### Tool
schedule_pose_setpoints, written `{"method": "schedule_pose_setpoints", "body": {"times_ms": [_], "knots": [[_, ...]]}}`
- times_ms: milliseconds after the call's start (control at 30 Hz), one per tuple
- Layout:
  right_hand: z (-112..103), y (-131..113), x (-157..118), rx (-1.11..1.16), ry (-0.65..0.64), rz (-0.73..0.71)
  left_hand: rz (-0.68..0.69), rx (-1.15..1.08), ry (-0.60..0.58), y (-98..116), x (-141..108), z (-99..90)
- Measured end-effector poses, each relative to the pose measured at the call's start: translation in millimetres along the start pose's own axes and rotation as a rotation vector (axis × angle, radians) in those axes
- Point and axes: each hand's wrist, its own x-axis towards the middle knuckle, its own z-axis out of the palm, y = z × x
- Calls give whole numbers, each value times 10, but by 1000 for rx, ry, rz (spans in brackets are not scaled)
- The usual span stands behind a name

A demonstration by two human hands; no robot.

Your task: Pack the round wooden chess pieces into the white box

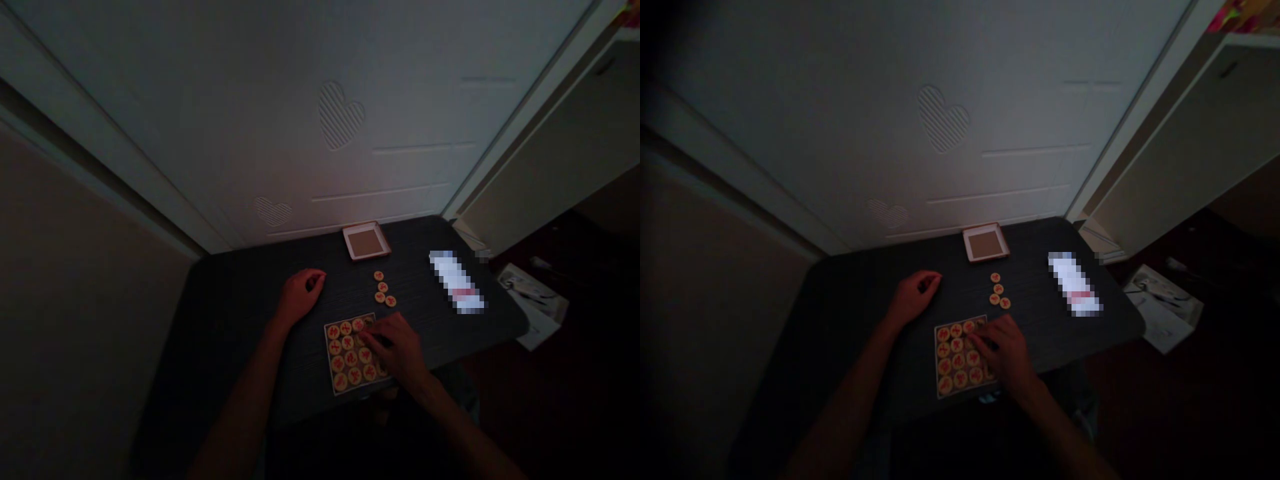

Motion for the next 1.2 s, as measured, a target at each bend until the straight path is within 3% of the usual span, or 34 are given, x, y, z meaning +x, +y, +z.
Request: {"method": "schedule_pose_setpoints", "body": {"times_ms": [233,467,767,900,1067,1200], "knots": [[-92,-64,-21,-4,39,53,-1,-7,-4,-3,-2,-1],[-107,-41,-90,-46,-40,21,1,-11,-5,-6,1,-1],[-246,78,47,16,141,97,8,-6,-4,-24,0,7],[-304,69,143,-10,53,-6,11,-4,3,-15,7,6],[-201,-40,153,-83,-119,-128,8,0,3,-15,4,-3],[-131,-12,116,-91,-61,-108,7,1,-1,-20,2,-7]]}}
